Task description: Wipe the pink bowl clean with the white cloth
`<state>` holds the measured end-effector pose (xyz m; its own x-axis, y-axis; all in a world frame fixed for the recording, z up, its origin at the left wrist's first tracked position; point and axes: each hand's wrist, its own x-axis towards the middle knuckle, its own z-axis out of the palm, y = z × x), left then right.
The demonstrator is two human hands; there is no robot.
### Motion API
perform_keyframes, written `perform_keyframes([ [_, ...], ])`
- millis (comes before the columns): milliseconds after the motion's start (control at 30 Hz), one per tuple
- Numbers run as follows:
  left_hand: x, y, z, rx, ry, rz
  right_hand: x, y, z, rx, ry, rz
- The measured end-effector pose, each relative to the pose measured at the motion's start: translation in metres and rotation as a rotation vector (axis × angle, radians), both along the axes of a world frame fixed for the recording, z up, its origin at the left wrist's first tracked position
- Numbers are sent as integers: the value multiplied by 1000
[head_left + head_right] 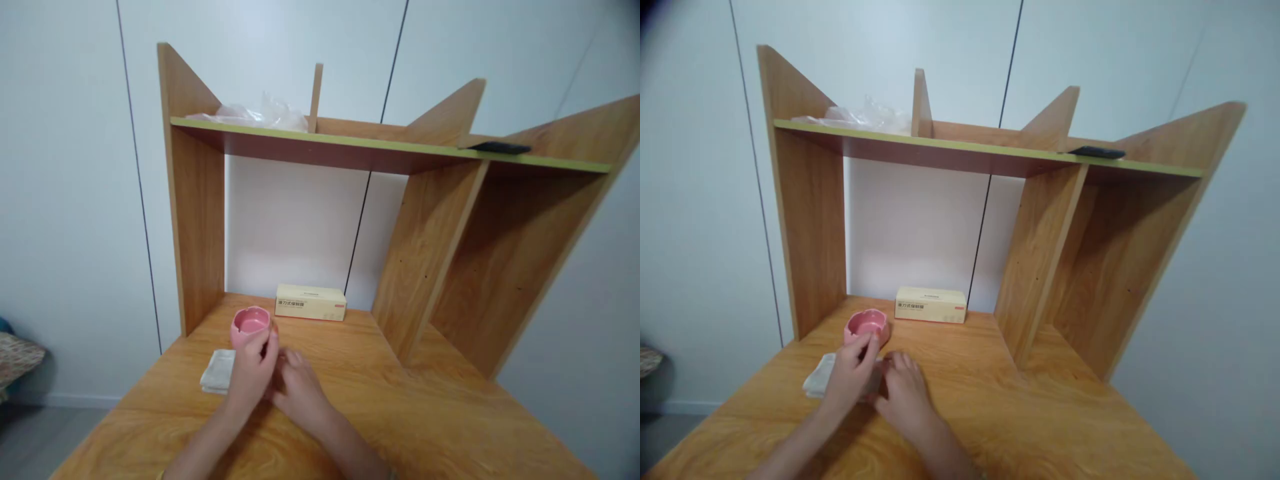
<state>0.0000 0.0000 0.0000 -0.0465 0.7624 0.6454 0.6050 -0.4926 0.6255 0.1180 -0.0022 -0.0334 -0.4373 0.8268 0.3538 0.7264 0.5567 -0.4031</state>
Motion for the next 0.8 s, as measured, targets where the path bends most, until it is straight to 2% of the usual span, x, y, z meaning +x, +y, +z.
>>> perform_keyframes([
  [67,-11,4,10,12,-74,84,-18,-2,6,41,-147,29],
  [133,-20,7,17,-7,-121,109,-30,-3,9,93,-283,44],
  [267,-34,13,22,-63,-85,198,-31,0,13,169,-424,-9],
  [333,-41,18,22,-174,22,266,-16,2,18,173,-458,-78],
  [433,-49,25,18,-388,211,339,25,4,28,123,-515,-233],
  [500,-53,30,12,-416,272,364,58,3,34,51,-568,-376],
  [600,-59,39,-2,-408,244,386,106,-4,38,-78,-625,-608],
  [667,-64,48,-14,-431,183,390,128,-8,38,-142,-601,-704],
  [800,-75,66,-33,-477,59,326,138,-8,36,-197,-479,-681],
])
